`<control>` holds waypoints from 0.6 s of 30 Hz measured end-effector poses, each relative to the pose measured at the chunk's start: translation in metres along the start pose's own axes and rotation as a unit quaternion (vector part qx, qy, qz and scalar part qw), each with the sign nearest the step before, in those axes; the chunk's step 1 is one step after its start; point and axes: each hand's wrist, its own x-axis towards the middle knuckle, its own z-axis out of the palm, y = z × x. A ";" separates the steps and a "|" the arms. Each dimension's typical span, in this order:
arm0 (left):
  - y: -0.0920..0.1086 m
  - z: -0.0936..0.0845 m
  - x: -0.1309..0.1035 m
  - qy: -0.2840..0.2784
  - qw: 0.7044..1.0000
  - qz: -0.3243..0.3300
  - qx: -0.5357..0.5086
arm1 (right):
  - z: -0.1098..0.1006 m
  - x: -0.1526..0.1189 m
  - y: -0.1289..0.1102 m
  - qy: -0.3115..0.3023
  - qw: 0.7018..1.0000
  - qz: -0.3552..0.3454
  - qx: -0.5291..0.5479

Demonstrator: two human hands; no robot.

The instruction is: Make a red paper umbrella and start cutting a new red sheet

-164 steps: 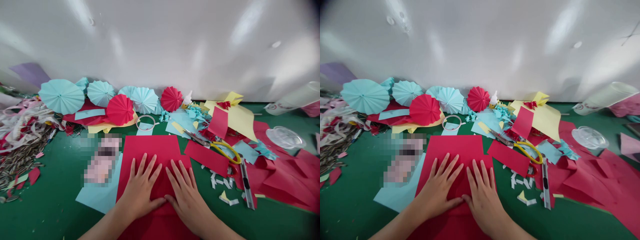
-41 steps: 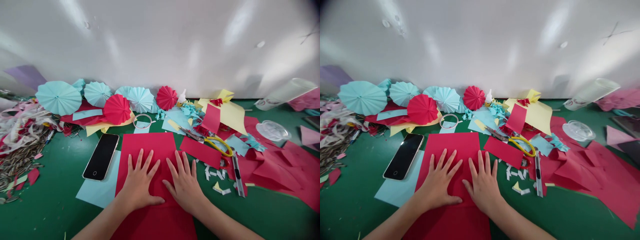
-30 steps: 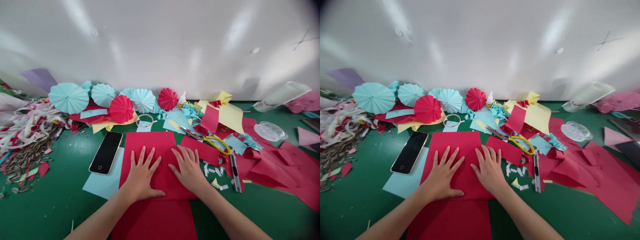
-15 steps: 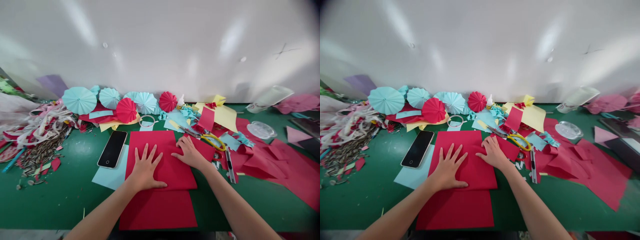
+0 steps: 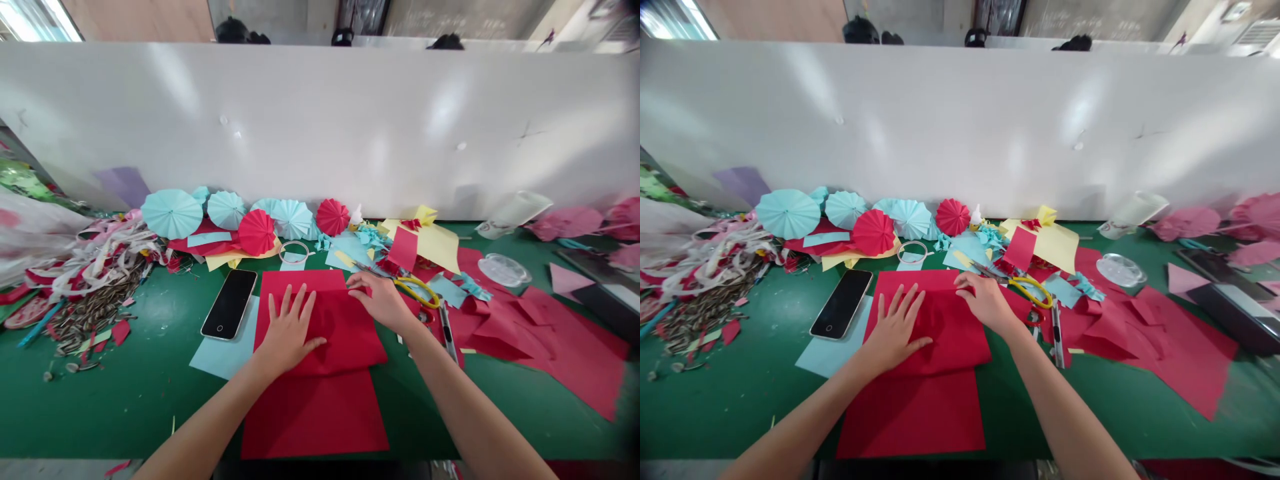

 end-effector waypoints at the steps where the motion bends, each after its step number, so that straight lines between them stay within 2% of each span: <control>1: 0.000 -0.008 0.003 0.017 1.000 -0.005 0.002 | -0.006 0.003 -0.008 -0.005 1.000 -0.007 0.001; 3: 0.000 -0.028 0.011 0.041 0.999 -0.002 -0.011 | -0.019 0.009 -0.024 -0.014 1.000 -0.022 0.002; 5: 0.001 -0.052 0.020 0.040 0.998 0.015 -0.049 | -0.031 0.014 -0.041 -0.016 0.999 -0.050 -0.002; 8: 0.003 -0.083 0.031 -0.018 0.992 0.030 -0.120 | -0.047 0.020 -0.062 -0.006 0.996 -0.090 -0.011; 10: 0.006 -0.098 0.036 -0.023 0.984 0.044 -0.173 | -0.056 0.022 -0.072 0.030 0.994 -0.101 -0.023; 14: 0.010 -0.115 0.037 -0.006 0.973 0.043 -0.227 | -0.068 0.023 -0.081 0.130 0.990 -0.050 -0.025; 18: 0.011 -0.120 0.034 -0.015 0.960 0.037 -0.278 | -0.071 0.022 -0.080 0.118 0.993 -0.001 0.018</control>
